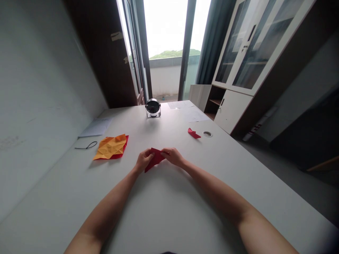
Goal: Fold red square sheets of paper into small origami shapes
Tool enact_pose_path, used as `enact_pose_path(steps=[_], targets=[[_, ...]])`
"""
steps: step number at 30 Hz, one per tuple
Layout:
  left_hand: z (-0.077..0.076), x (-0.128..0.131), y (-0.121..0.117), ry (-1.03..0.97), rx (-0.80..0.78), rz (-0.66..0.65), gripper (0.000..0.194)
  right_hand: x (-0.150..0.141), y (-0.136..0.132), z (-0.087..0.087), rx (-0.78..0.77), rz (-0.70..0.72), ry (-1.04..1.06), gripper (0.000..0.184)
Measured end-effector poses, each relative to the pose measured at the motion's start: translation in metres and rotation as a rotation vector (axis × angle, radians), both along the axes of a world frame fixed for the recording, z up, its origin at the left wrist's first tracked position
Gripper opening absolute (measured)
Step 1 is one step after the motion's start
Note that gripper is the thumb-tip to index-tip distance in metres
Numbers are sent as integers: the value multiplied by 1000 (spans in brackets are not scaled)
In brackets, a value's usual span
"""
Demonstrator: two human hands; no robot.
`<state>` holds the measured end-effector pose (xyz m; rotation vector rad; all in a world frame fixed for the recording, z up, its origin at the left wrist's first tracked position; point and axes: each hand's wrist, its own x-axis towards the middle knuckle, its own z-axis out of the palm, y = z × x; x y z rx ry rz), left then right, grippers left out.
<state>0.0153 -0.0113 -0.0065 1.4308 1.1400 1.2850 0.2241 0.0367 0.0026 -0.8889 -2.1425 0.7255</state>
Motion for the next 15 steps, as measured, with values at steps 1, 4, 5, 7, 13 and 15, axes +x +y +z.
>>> enact_pose_path(steps=[1,4,5,7,13,15], targets=[[0,0,-1,25,2,-1,31,0,0,0,9,-3,-8,20],[2,1,-3,71,-20,-7,32,1,-1,1,16,3,-42,21],[3,1,-4,91,-25,-10,32,1,-1,2,15,11,-53,21],[5,1,-4,161,3,-8,31,0,-3,2,18,33,-69,21],[10,4,-6,386,124,-19,26,1,-4,2,48,62,-101,23],[10,4,-6,399,123,-11,28,1,-4,2,48,61,-117,23]])
